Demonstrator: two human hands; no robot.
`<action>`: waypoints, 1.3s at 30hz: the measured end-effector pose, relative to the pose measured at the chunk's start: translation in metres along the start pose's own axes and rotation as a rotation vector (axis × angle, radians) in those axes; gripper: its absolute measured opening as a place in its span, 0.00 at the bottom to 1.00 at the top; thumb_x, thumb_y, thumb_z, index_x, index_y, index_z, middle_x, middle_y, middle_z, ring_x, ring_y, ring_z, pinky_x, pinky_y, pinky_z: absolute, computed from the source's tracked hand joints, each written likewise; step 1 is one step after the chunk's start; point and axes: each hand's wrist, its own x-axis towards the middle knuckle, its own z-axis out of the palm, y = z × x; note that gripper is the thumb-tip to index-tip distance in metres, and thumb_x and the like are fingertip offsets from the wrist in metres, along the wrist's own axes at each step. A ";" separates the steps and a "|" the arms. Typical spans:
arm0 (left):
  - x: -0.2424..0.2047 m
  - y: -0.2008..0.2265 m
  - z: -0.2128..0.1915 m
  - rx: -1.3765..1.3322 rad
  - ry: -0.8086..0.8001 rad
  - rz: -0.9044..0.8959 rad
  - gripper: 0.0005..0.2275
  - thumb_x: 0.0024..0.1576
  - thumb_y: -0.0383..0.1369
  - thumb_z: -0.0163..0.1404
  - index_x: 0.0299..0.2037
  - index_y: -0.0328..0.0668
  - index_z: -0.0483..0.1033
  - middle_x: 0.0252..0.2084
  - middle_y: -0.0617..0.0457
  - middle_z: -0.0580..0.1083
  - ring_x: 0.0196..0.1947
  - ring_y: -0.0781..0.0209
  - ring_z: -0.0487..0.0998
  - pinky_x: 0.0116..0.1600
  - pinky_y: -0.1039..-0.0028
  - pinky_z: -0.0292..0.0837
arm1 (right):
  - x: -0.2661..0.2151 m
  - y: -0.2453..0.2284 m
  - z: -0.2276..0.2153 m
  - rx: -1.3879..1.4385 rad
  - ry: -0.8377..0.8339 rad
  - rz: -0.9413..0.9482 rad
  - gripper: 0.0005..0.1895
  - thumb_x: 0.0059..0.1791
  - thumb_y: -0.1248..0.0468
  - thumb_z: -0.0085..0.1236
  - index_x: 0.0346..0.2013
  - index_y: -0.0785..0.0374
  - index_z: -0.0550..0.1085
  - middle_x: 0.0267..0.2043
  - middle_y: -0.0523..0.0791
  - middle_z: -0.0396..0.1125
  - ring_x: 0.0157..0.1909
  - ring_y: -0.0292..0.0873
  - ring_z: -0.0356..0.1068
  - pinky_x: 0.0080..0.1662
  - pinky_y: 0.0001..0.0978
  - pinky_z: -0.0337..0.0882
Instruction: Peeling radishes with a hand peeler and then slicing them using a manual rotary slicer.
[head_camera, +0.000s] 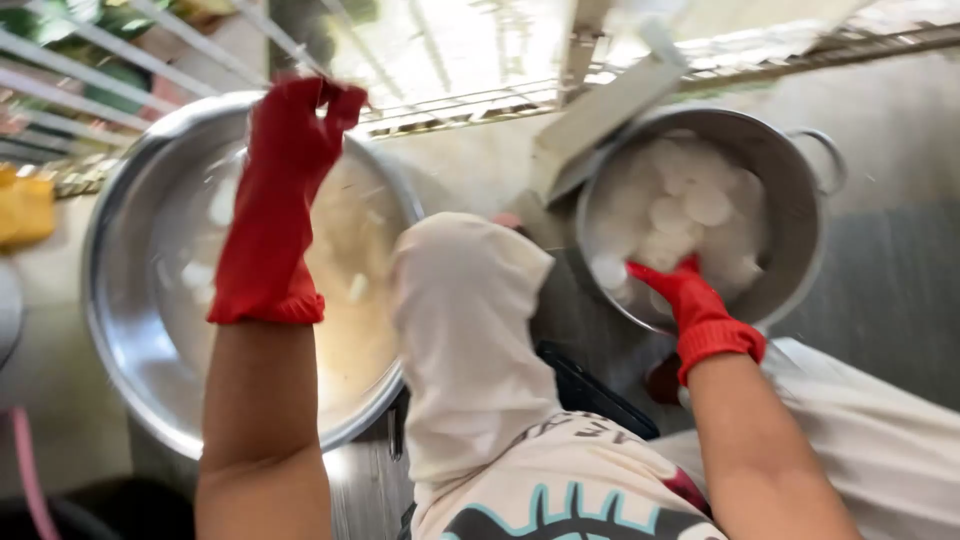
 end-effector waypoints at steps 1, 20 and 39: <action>-0.013 -0.065 0.017 0.005 0.020 -0.031 0.09 0.61 0.42 0.50 0.33 0.56 0.82 0.36 0.59 0.78 0.40 0.57 0.76 0.44 0.62 0.67 | -0.038 -0.027 -0.010 -0.020 -0.022 -0.023 0.78 0.21 0.38 0.71 0.75 0.60 0.40 0.79 0.49 0.38 0.79 0.42 0.37 0.75 0.37 0.43; -0.194 -0.299 0.227 0.172 0.097 -0.643 0.31 0.61 0.49 0.44 0.73 0.48 0.55 0.73 0.41 0.57 0.72 0.40 0.57 0.71 0.52 0.53 | -0.120 -0.169 -0.079 -0.224 0.285 -0.429 0.32 0.48 0.59 0.65 0.65 0.66 0.67 0.62 0.56 0.63 0.60 0.58 0.63 0.56 0.49 0.66; -0.056 -0.236 0.281 -0.078 -0.241 -0.927 0.25 0.52 0.51 0.60 0.55 0.49 0.72 0.57 0.47 0.75 0.60 0.47 0.76 0.62 0.55 0.73 | -0.203 -0.207 -0.090 -0.160 -0.029 -0.214 0.31 0.55 0.56 0.48 0.72 0.62 0.59 0.70 0.55 0.56 0.71 0.58 0.55 0.68 0.53 0.55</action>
